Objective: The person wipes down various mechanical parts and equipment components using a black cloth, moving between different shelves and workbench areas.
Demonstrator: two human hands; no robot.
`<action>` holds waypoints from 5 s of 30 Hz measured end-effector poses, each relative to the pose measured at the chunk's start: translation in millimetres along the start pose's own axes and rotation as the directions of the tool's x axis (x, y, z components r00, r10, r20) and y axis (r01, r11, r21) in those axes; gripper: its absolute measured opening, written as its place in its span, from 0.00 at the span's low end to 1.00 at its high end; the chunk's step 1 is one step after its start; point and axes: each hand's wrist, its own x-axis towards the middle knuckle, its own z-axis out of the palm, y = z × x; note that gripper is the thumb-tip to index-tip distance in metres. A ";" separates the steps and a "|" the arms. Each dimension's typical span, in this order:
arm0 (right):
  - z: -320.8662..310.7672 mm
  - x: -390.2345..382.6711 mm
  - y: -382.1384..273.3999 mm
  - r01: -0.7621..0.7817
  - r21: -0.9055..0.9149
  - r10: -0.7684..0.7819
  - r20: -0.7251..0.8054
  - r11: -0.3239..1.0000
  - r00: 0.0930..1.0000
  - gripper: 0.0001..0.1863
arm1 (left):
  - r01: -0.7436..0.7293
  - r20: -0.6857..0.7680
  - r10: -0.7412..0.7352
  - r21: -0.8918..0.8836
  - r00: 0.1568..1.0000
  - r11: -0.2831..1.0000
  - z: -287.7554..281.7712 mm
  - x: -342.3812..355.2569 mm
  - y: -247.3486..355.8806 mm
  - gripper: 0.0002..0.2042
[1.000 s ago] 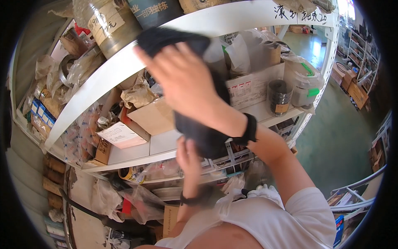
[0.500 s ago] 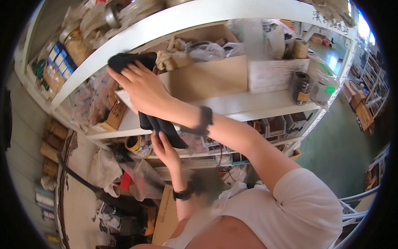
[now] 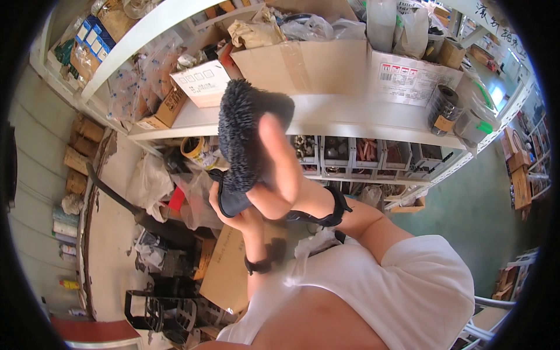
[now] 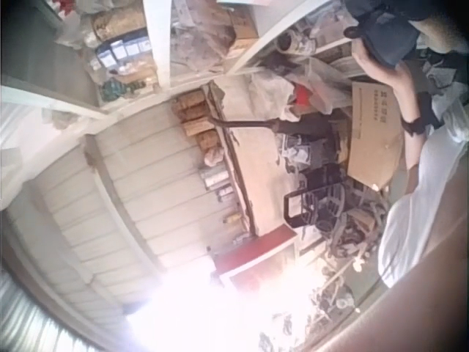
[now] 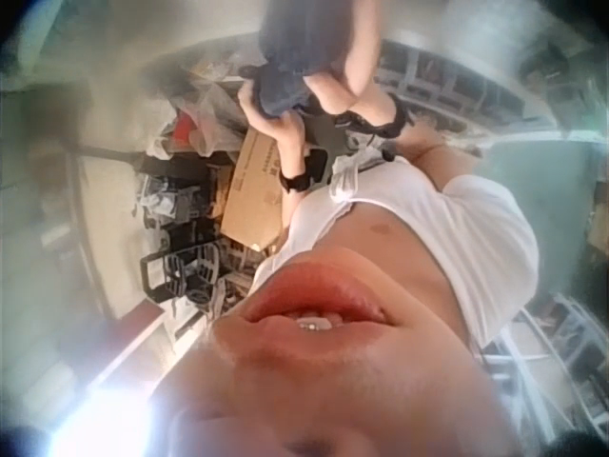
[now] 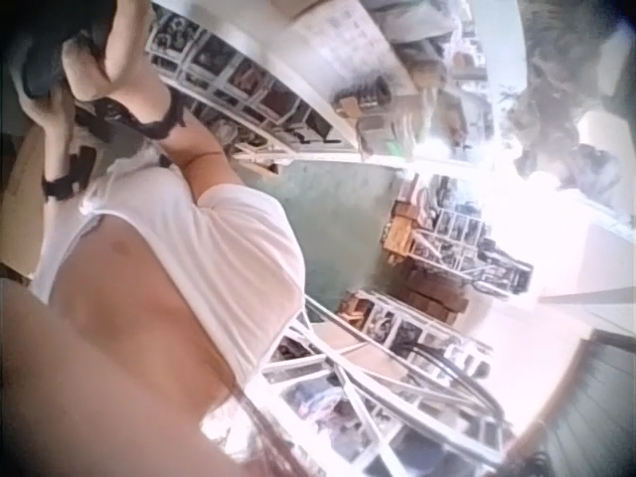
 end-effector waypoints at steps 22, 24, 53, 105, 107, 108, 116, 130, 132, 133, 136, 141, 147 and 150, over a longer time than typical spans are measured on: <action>-23.7 -83.2 -62.2 -0.704 0.093 0.618 0.408 0.704 0.672 0.42 | 0.506 0.210 -0.578 0.312 0.789 0.804 -48.4 -75.4 72.8 0.21; -11.0 -79.8 -66.5 -0.680 0.088 0.588 0.430 0.728 0.685 0.42 | 0.519 0.164 -0.579 0.299 0.799 0.801 -63.2 -79.9 77.0 0.21; 283.2 -154.1 -263.5 -0.668 0.623 -0.597 0.735 0.407 0.321 0.39 | 0.899 -0.877 0.473 0.274 0.087 0.343 -284.3 -269.7 231.1 0.18; 270.2 -180.4 -844.2 -0.618 0.325 -0.673 -0.084 -0.716 0.735 0.20 | 0.288 -0.367 0.928 -0.884 0.060 -0.368 -414.1 -447.9 515.7 0.19; 267.6 -178.6 -846.6 -0.665 0.257 -0.701 -0.083 -0.701 0.708 0.20 | 0.323 -0.389 0.918 -0.862 0.073 -0.391 -413.0 -449.2 519.4 0.18; 266.1 -179.8 -846.8 -0.668 0.250 -0.702 -0.075 -0.701 0.709 0.20 | 0.315 -0.396 0.915 -0.862 0.074 -0.398 -412.5 -450.9 520.0 0.18; 274.3 -192.9 -855.5 -0.724 0.238 -0.751 -0.034 -0.647 0.659 0.21 | 0.263 -0.350 0.934 -0.896 0.078 -0.358 -428.0 -452.3 519.1 0.13; 356.7 -191.0 -944.5 -0.748 0.262 -0.789 -0.105 -0.609 0.605 0.21 | 0.286 -0.371 0.924 -0.879 0.090 -0.381 -536.5 -480.5 567.2 0.15; 369.6 -186.8 -962.6 -0.754 0.195 -0.774 -0.053 -0.627 0.631 0.17 | 0.281 -0.390 0.916 -0.872 0.099 -0.401 -555.9 -491.1 577.4 0.17; 374.8 -187.7 -972.9 -0.747 0.212 -0.771 -0.059 -0.630 0.634 0.17 | 0.286 -0.386 0.915 -0.870 0.116 -0.403 -565.6 -494.3 583.8 0.17; 394.5 -190.8 -1005.1 -0.727 0.228 -0.759 -0.109 -0.648 0.642 0.19 | 0.318 -0.379 0.914 -0.857 0.144 -0.406 -594.6 -502.6 601.2 0.18; 415.5 -183.8 -1040.6 -0.673 0.207 -0.701 -0.300 -0.710 0.647 0.21 | 0.323 -0.338 0.934 -0.877 0.114 -0.357 -611.7 -497.2 609.2 0.21; 413.9 -176.7 -1061.1 -0.677 0.139 -0.635 -0.521 -0.722 0.570 0.25 | 0.376 -0.274 0.962 -0.890 0.005 -0.256 -604.0 -489.0 603.2 0.23; 408.8 -172.7 -1058.3 -0.714 0.091 -0.620 -0.579 -0.695 0.530 0.26 | 0.410 -0.224 0.973 -0.884 0.053 -0.226 -593.8 -487.1 598.0 0.23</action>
